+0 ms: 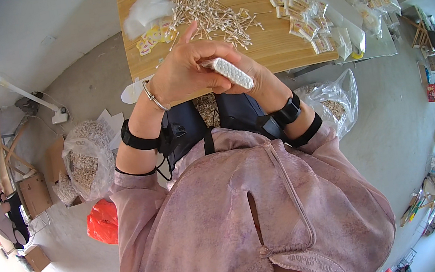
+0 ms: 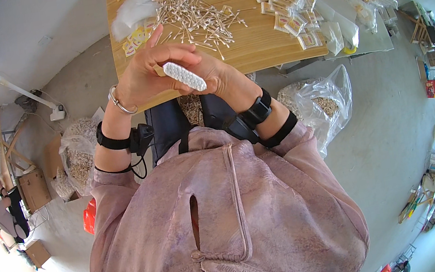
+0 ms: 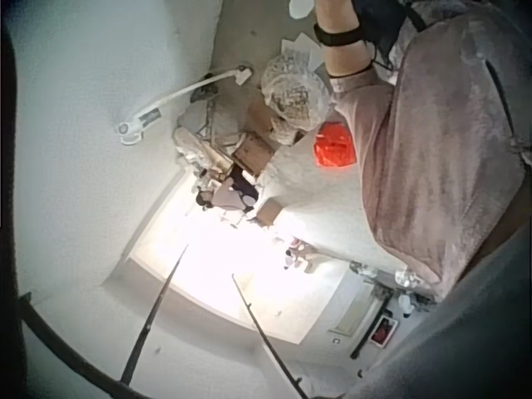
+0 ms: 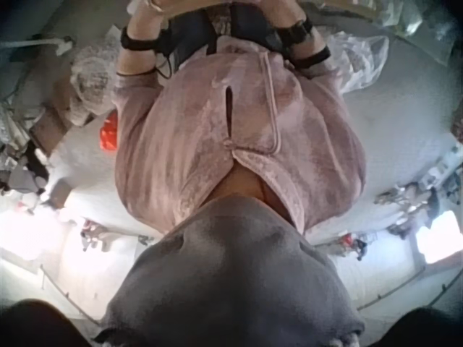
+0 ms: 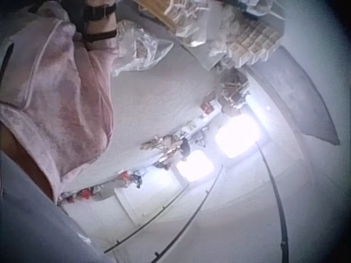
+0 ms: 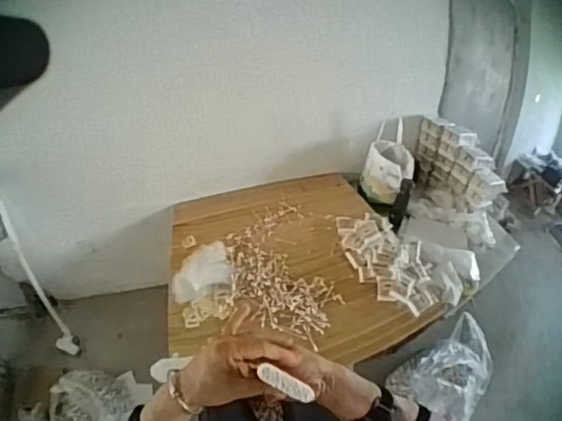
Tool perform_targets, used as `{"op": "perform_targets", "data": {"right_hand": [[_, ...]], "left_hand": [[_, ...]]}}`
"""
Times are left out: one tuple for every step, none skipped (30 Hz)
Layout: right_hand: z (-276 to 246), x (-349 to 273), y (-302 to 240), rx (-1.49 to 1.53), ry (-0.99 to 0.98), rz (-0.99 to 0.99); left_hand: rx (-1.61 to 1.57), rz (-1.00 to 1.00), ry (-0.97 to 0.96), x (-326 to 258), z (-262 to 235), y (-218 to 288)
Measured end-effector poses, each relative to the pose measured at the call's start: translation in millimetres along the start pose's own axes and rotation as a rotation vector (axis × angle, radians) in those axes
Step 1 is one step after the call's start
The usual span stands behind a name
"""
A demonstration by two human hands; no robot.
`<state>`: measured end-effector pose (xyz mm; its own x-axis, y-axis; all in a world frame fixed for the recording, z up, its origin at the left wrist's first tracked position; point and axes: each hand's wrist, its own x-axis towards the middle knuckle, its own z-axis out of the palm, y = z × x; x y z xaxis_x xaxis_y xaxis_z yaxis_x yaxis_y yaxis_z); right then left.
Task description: Packaging cotton swabs into small plastic bags.
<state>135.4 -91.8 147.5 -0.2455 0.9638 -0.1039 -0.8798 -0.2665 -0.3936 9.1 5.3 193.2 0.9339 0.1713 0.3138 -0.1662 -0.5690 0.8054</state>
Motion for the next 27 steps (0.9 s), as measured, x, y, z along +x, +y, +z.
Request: {"op": "perform_targets", "data": {"right_hand": [[-4,1,1,0.004,0.021,0.049],[-9,1,1,0.009,0.043,0.099],[-16,2,1,0.008,0.043,0.098],[-23,3,1,-0.007,0.021,0.113],[-27,3,0,-0.022,-0.001,0.129],[-27,4,1,-0.023,0.000,0.130],[-25,4,1,0.041,-0.003,0.141],[-24,4,2,0.105,-0.005,0.151],[-22,4,2,0.104,-0.004,0.151],[-21,4,2,0.028,0.015,0.111],[-19,3,2,-0.047,0.034,0.071],[-14,2,2,-0.048,0.034,0.073],[-9,1,2,-0.024,0.068,0.077],[-6,1,3,0.001,0.102,0.081],[-6,1,3,0.000,0.102,0.082],[-7,1,3,-0.047,0.039,0.069],[-7,0,3,-0.093,-0.023,0.056],[-6,0,3,-0.094,-0.023,0.058],[-6,-1,3,-0.095,0.015,0.062],[-6,-1,3,-0.097,0.053,0.065],[-6,-1,3,-0.097,0.053,0.066],[-6,-1,3,-0.097,0.021,0.043],[-6,-1,4,-0.097,-0.010,0.021],[-6,-1,4,-0.098,-0.011,0.022],[-6,0,4,-0.102,-0.019,0.016],[-6,0,4,-0.107,-0.027,0.009],[-8,0,4,-0.107,-0.026,0.008]], "left_hand": [[0.005,0.044,0.008,-1,0,-6],[0.010,0.088,0.017,-2,0,-10],[0.010,0.088,0.017,-3,1,-12],[-0.015,0.066,0.010,-2,1,-13],[-0.041,0.044,0.002,-2,2,-14],[-0.041,0.044,0.004,-2,2,-15],[-0.061,0.037,0.014,-3,3,-16],[-0.082,0.031,0.024,-2,3,-17],[-0.083,0.032,0.024,-2,3,-13],[-0.138,0.017,0.035,-1,2,-7],[-0.193,0.003,0.045,0,1,-3],[-0.193,0.003,0.048,0,1,-3],[-0.215,0.057,0.040,0,0,-3],[-0.237,0.111,0.031,-1,-1,-4],[-0.237,0.111,0.033,0,-2,-4],[-0.242,0.121,0.013,-1,-3,-4],[-0.248,0.131,-0.007,-1,-4,-4],[-0.248,0.131,-0.005,-1,-4,-4],[-0.234,0.123,-0.012,-1,-4,-4],[-0.221,0.116,-0.019,-1,-4,-4],[-0.221,0.116,-0.018,-2,-4,-4],[-0.217,0.115,-0.010,-2,-4,-3],[-0.213,0.113,-0.002,-2,-3,-3],[-0.213,0.113,-0.001,-3,-3,-4],[-0.209,0.109,0.000,-3,-3,-4],[-0.206,0.105,0.000,-3,-3,-4],[-0.207,0.106,0.000,-3,-3,-3]]}}
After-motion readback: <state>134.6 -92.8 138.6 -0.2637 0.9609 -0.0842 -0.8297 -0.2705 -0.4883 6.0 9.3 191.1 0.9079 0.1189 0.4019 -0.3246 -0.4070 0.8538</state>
